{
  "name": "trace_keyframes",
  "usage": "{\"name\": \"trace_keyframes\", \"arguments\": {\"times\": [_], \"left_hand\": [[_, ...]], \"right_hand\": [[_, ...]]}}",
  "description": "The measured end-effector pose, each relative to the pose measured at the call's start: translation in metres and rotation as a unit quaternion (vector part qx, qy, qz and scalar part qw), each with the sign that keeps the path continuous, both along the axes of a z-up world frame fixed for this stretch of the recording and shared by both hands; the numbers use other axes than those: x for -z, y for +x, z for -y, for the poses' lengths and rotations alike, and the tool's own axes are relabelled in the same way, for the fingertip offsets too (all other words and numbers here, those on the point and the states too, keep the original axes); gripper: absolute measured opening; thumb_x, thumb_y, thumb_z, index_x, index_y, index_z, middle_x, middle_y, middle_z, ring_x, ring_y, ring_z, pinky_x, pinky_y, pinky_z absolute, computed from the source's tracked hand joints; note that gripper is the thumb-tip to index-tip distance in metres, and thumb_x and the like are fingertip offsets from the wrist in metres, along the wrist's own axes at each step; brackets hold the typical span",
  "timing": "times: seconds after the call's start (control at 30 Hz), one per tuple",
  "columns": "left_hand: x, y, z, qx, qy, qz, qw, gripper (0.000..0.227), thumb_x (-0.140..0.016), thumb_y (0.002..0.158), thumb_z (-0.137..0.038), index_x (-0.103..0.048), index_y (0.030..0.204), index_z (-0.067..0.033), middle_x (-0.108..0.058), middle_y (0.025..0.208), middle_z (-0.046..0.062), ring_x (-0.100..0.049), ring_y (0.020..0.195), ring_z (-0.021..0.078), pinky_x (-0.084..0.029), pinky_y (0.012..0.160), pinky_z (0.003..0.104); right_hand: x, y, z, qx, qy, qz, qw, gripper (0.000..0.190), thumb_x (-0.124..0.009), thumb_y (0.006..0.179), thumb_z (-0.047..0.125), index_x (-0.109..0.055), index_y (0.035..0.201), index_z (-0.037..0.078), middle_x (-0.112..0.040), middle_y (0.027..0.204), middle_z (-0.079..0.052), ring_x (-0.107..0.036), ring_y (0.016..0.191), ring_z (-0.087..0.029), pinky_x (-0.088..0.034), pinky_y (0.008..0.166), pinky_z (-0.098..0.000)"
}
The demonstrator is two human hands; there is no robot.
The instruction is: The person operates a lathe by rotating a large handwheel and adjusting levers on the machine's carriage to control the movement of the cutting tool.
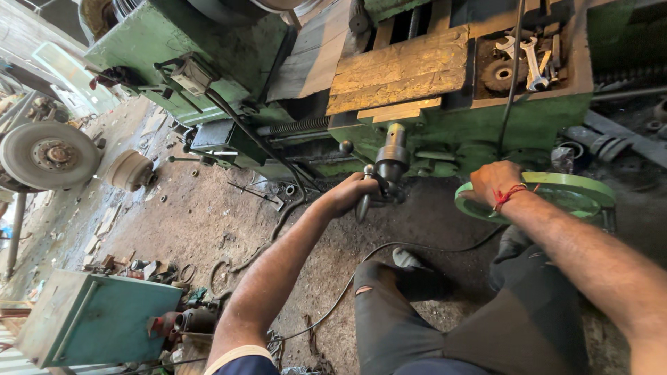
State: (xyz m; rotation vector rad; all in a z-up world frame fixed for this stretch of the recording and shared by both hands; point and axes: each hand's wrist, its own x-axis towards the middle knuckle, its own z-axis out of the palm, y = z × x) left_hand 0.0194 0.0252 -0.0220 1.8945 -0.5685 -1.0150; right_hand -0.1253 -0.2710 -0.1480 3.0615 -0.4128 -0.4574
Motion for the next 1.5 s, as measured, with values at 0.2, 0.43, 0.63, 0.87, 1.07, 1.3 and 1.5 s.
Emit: {"name": "trace_keyframes", "arguments": {"times": [0.2,0.43,0.63,0.87,1.07,1.3,1.5], "left_hand": [[0.016,0.012,-0.011,0.015,-0.035,-0.016,0.999,0.043,-0.063,0.086,-0.024,-0.068,0.112,0.0097,-0.067,0.104,0.013,-0.062,0.091,0.0179,-0.051,0.084,0.032],[0.030,0.016,-0.019,-0.044,-0.126,-0.179,0.975,0.038,-0.062,0.083,-0.014,-0.058,0.114,0.0067,-0.064,0.106,0.014,-0.066,0.097,0.0232,-0.058,0.095,0.039],[0.042,0.020,-0.025,-0.041,-0.153,-0.216,0.963,0.039,-0.059,0.083,-0.015,-0.059,0.117,0.0049,-0.061,0.109,0.014,-0.065,0.102,0.0251,-0.055,0.100,0.045],[0.043,0.022,-0.031,0.003,-0.174,-0.254,0.951,0.061,-0.057,0.084,-0.020,-0.054,0.136,0.0110,-0.064,0.128,0.020,-0.065,0.117,0.0280,-0.047,0.113,0.043],[0.040,0.018,-0.033,0.028,-0.199,-0.282,0.938,0.062,-0.055,0.086,-0.018,-0.052,0.139,0.0145,-0.061,0.136,0.025,-0.058,0.127,0.0370,-0.037,0.120,0.052],[0.024,0.003,-0.031,0.060,-0.251,-0.333,0.907,0.067,-0.053,0.086,-0.018,-0.048,0.144,0.0135,-0.055,0.147,0.028,-0.053,0.138,0.0430,-0.032,0.125,0.058],[0.031,0.003,-0.033,0.065,-0.278,-0.338,0.897,0.066,-0.053,0.087,-0.018,-0.048,0.145,0.0130,-0.054,0.148,0.027,-0.052,0.139,0.0421,-0.031,0.125,0.061]], "right_hand": [[0.003,0.001,0.002,-0.011,-0.004,0.001,1.000,0.070,-0.055,0.086,0.080,-0.081,0.108,0.019,-0.080,0.107,-0.006,-0.077,0.103,-0.028,-0.061,0.079,-0.0459],[-0.001,0.000,0.001,-0.004,-0.015,0.002,1.000,0.072,-0.053,0.085,0.081,-0.081,0.107,0.019,-0.080,0.104,-0.005,-0.078,0.100,-0.027,-0.062,0.076,-0.0447],[0.003,-0.002,0.001,-0.016,-0.033,0.010,0.999,0.072,-0.052,0.086,0.082,-0.082,0.104,0.019,-0.081,0.099,-0.004,-0.078,0.096,-0.026,-0.062,0.074,-0.0445],[-0.001,0.000,0.000,-0.013,-0.032,-0.013,0.999,0.073,-0.052,0.086,0.082,-0.080,0.108,0.019,-0.080,0.103,-0.004,-0.078,0.098,-0.026,-0.062,0.075,-0.0446],[-0.004,-0.001,0.000,-0.015,-0.027,-0.017,0.999,0.072,-0.052,0.086,0.081,-0.080,0.109,0.018,-0.080,0.104,-0.005,-0.078,0.100,-0.026,-0.062,0.077,-0.0453],[0.003,0.001,0.001,-0.007,-0.032,-0.013,0.999,0.073,-0.052,0.086,0.082,-0.081,0.106,0.018,-0.081,0.100,-0.005,-0.079,0.096,-0.026,-0.063,0.076,-0.0445],[0.007,0.002,0.002,-0.012,-0.040,-0.006,0.999,0.073,-0.052,0.085,0.082,-0.081,0.106,0.018,-0.080,0.101,-0.005,-0.078,0.097,-0.027,-0.061,0.077,-0.0472]]}}
